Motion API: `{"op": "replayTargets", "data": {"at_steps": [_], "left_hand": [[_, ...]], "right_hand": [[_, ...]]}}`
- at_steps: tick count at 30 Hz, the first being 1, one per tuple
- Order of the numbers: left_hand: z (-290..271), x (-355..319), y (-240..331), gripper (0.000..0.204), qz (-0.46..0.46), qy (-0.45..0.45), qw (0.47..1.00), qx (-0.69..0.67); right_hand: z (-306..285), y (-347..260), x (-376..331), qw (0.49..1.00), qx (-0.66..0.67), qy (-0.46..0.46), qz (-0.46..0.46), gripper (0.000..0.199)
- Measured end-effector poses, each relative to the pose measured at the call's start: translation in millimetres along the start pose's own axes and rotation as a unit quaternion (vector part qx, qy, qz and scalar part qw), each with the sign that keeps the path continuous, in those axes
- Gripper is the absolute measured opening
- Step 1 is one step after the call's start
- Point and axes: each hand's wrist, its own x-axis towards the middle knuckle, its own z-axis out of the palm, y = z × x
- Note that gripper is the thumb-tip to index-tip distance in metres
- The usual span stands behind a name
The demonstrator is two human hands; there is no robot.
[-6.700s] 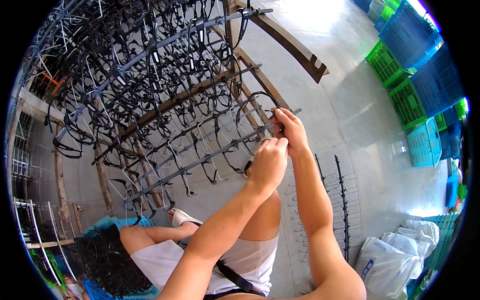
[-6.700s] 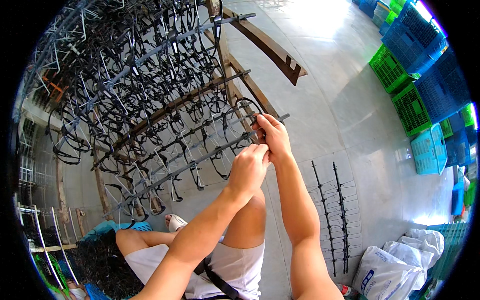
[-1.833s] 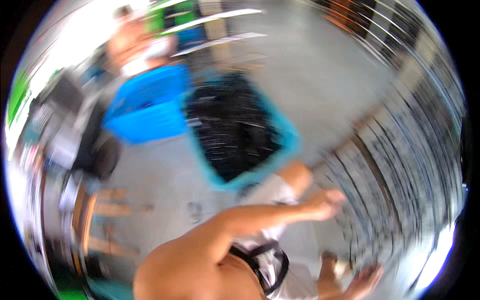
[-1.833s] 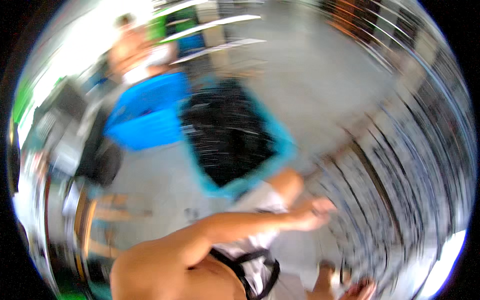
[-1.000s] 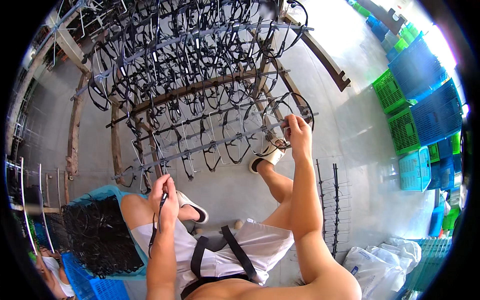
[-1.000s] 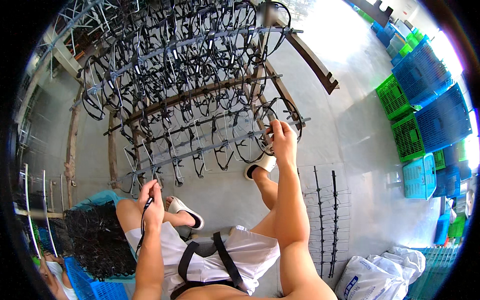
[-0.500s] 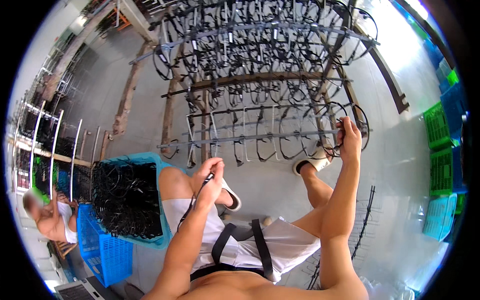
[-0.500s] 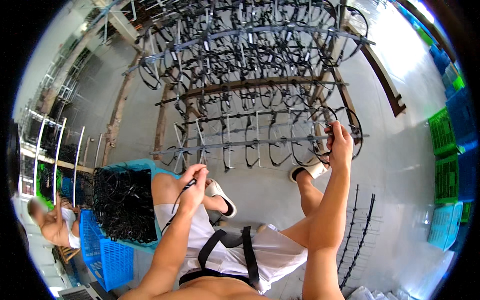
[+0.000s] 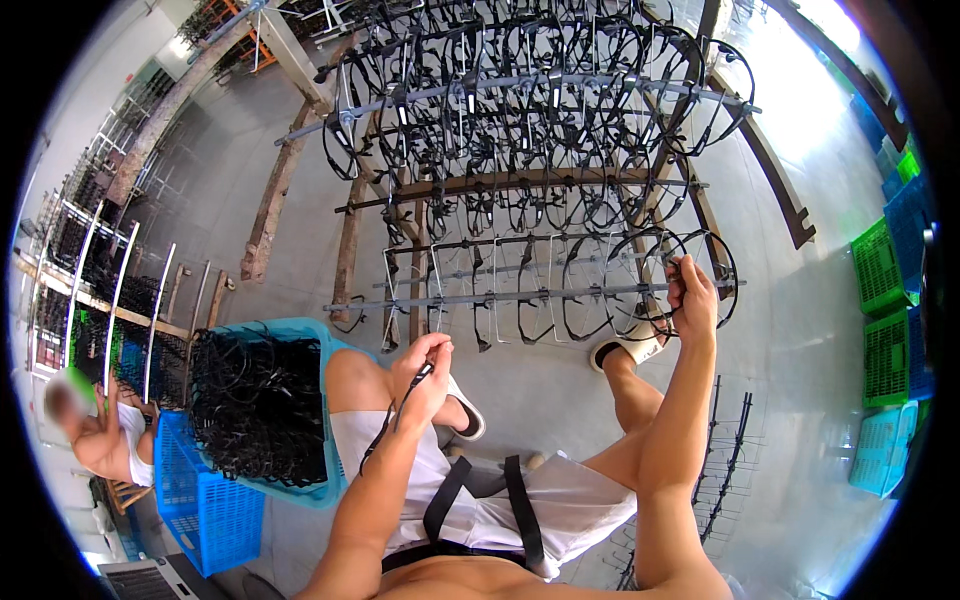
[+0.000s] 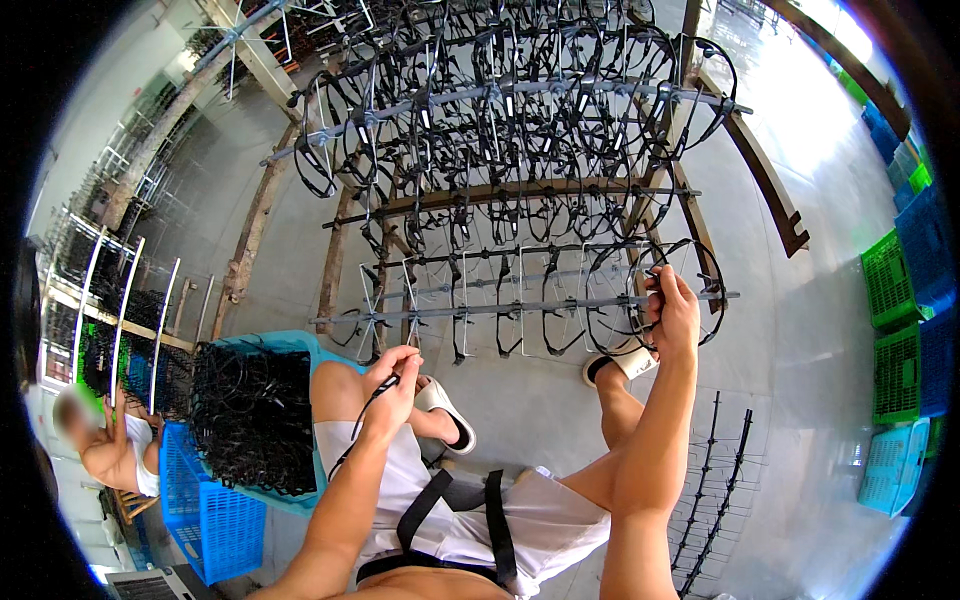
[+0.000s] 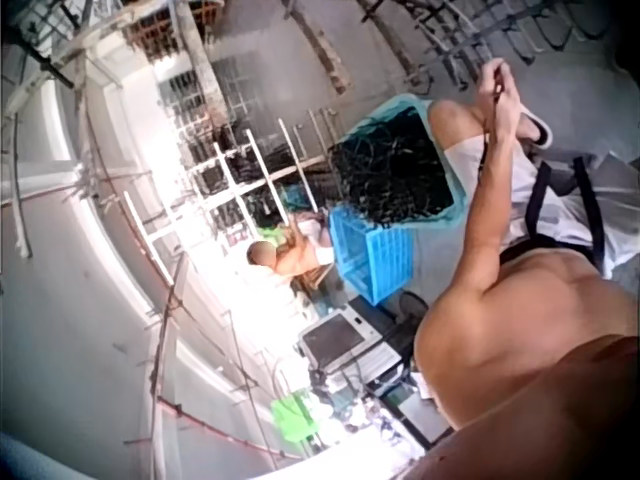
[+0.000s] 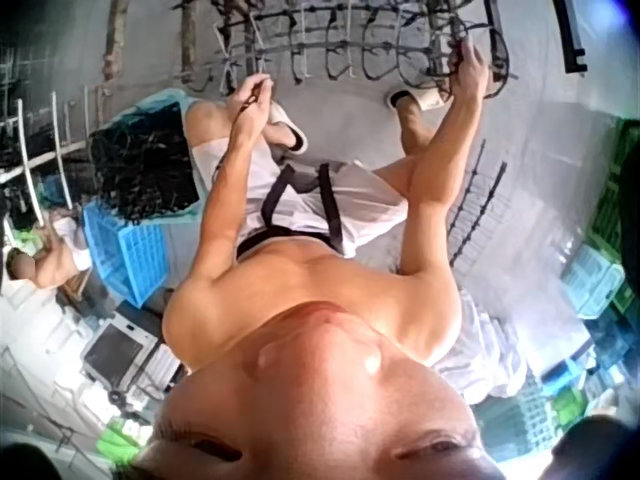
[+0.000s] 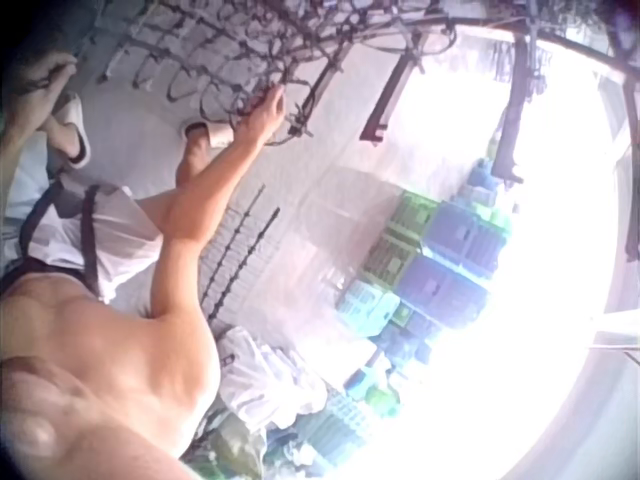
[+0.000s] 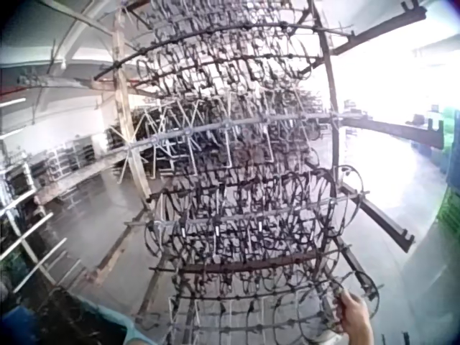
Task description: The person repeatedly picks black wire loops from a blue basket and threads them onto horizontal metal rods of a multi-tiered rack. The person works one loop at a time, sliding each onto a rod and adjusting its position.
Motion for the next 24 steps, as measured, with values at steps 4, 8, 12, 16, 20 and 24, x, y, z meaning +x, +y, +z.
{"op": "replayTargets", "data": {"at_steps": [4,8,12,16,20,24], "left_hand": [[7,4,-1,0.014,0.01,0.011,0.999,-0.034],[6,6,-7,0.014,0.006,0.025,0.999,-0.042],[-3,5,-9,0.013,0.026,0.052,0.995,-0.079],[7,25,-1,0.016,0.023,0.017,0.997,-0.076],[9,25,-11,0.014,0.017,0.045,0.996,-0.076],[10,34,0,0.013,0.043,0.048,0.995,-0.078]], "right_hand": [[-7,0,5,0.999,0.025,-0.028,-0.01,0.026],[-25,9,8,1.0,0.001,-0.017,-0.008,0.028],[-52,44,2,0.998,0.03,-0.059,0.003,0.04],[-73,58,-3,0.997,0.044,0.042,-0.054,0.045],[-19,34,-79,0.973,-0.079,-0.134,-0.168,0.026],[-60,54,-40,0.952,0.202,-0.221,-0.066,0.034]]}}
